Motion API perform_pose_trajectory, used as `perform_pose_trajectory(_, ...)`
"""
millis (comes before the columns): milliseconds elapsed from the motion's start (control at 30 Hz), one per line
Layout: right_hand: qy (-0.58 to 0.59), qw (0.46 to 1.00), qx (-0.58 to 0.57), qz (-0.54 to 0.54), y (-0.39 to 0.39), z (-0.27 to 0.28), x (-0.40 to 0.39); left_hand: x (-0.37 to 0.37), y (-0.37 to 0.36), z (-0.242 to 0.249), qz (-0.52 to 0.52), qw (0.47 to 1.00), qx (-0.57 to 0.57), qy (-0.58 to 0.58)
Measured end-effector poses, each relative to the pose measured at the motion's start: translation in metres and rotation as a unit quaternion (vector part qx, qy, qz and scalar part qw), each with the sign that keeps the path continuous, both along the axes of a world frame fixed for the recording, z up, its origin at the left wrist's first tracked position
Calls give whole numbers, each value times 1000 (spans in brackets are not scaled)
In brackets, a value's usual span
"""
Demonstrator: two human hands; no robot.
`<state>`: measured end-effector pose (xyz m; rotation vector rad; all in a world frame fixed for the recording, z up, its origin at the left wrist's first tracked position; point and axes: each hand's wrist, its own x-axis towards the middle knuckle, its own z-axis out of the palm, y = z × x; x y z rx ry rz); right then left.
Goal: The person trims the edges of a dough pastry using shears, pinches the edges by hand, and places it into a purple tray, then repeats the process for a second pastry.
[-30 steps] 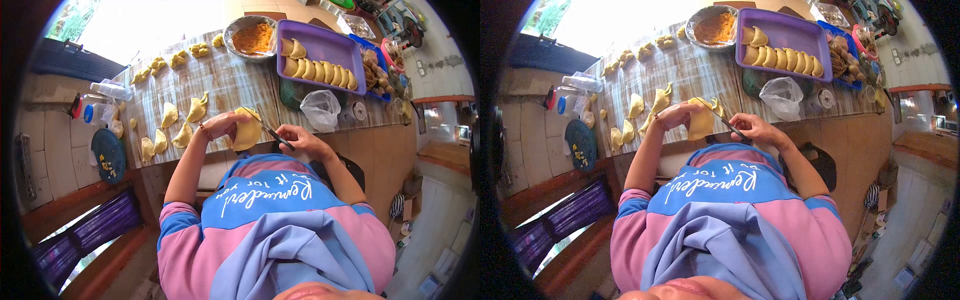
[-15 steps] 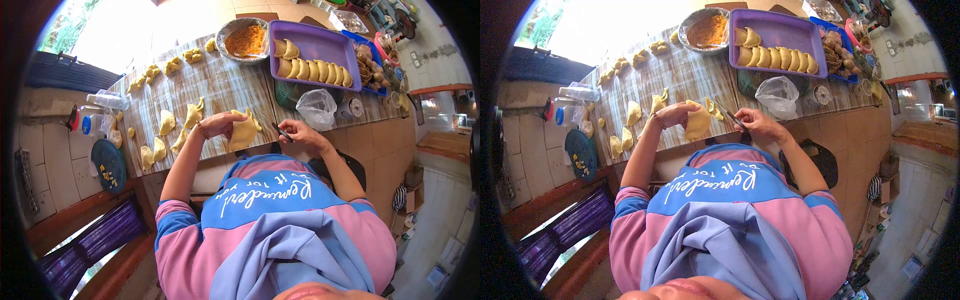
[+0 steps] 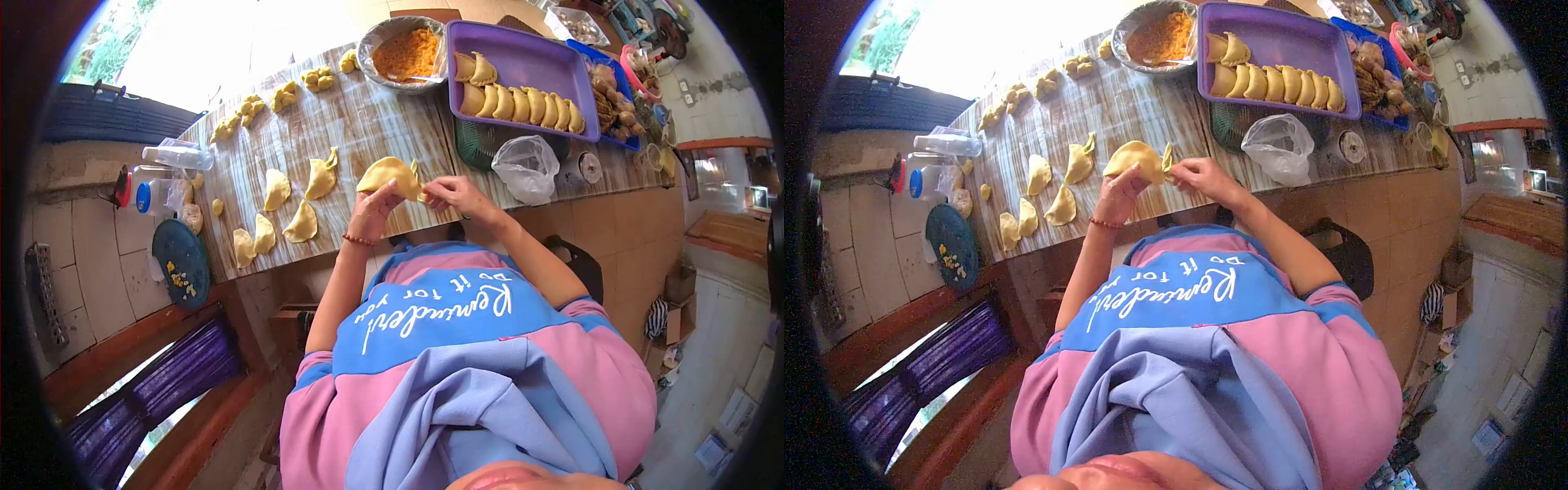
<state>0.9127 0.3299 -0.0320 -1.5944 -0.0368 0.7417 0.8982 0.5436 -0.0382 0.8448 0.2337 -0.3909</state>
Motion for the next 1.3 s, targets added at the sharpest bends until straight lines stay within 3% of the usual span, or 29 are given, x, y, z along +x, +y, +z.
perform_pose_trajectory(33, 71, 995, 73, 1, 8, 4, 2, 0, -1, 1, 10, 1000, 3, -3)
perform_pose_trajectory(233, 1, 995, 86, 44, 28, -7, 4, -6, 5, 1, 37, 999, 16, -12)
perform_pose_trajectory(333, 11, 997, 60, 46, 24, -7, 5, -10, 4, 3, 42, 998, 29, -23)
perform_pose_trajectory(533, 59, 985, 144, 79, 14, 23, 8, -11, 3, 8, 59, 998, 9, -21)
perform_pose_trajectory(833, -29, 995, 91, 21, 25, 14, 8, -12, -4, 22, 53, 998, -9, -36)
perform_pose_trajectory(1033, -5, 991, 134, 20, 18, 14, 8, -14, -7, 22, 49, 998, 13, -28)
perform_pose_trajectory(1300, -26, 996, 78, 34, 15, 9, 14, -16, -9, 20, 47, 997, 51, -46)
